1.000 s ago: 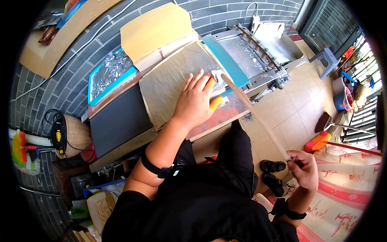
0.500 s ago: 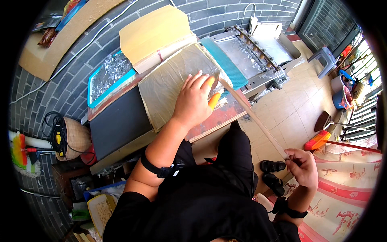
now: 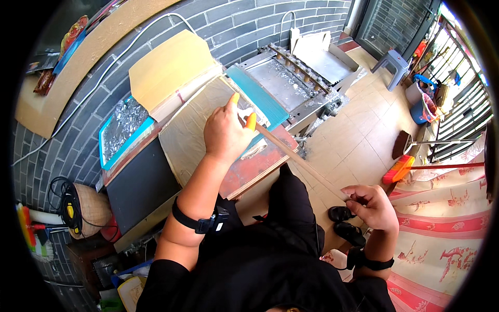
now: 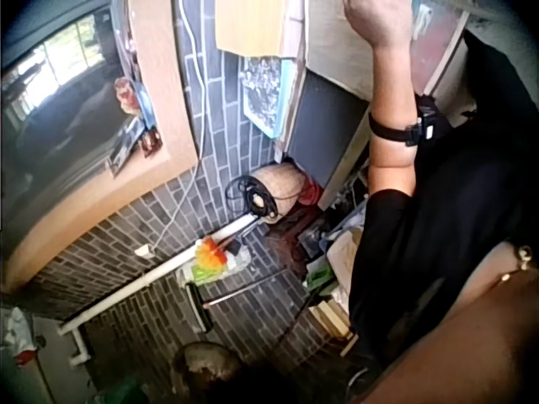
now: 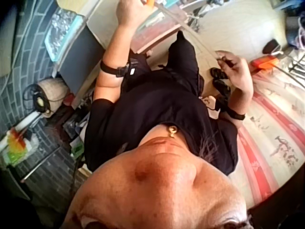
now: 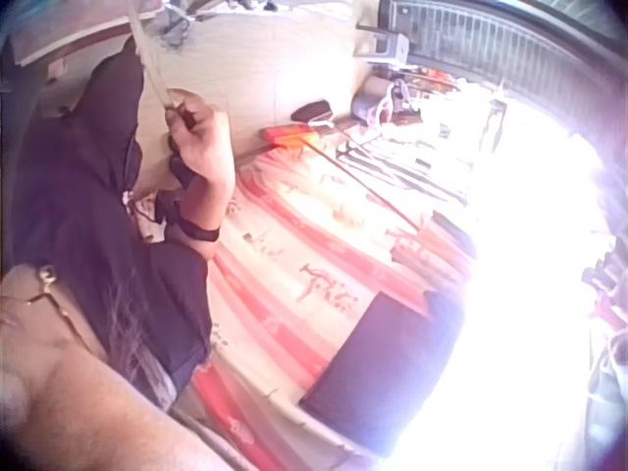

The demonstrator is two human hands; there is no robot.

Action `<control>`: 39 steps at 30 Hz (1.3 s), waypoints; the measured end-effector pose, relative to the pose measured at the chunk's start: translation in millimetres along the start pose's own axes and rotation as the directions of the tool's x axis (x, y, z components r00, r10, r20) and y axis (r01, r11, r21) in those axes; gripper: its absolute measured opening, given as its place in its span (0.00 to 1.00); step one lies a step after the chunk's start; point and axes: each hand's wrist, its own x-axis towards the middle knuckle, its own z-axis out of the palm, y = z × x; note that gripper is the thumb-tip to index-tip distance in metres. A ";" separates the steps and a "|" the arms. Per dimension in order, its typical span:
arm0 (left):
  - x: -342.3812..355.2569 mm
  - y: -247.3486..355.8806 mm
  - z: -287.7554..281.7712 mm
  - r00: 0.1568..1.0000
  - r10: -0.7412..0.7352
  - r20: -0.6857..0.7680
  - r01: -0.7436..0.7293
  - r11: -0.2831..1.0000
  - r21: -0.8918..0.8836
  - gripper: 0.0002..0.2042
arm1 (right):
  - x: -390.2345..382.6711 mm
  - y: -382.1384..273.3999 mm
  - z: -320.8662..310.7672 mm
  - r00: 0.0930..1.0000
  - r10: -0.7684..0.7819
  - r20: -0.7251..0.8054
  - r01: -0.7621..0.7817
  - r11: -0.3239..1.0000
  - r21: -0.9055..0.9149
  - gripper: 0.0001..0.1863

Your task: The person uses a yellow squeegee and a wooden stick to smooth and press down plastic-wrapped rectangular items on a workbench. They repeatedly move the items and apply pressure with the tools to flatten the surfaces.

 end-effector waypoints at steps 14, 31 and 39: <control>9.2 -17.6 9.5 0.961 -0.274 0.036 0.267 0.890 -0.369 0.26 | 0.7 15.1 -7.6 0.998 -0.049 -0.033 0.048 0.999 -0.017 0.12; -2.8 -16.0 13.4 0.904 -0.395 0.162 0.427 0.831 -0.358 0.32 | 3.8 15.0 -16.2 0.998 -0.068 -0.009 0.067 0.996 -0.064 0.12; 5.7 -8.3 16.3 0.913 -0.380 0.151 0.400 0.754 -0.521 0.34 | 4.4 17.3 -16.3 0.996 -0.094 -0.003 0.093 0.992 -0.085 0.13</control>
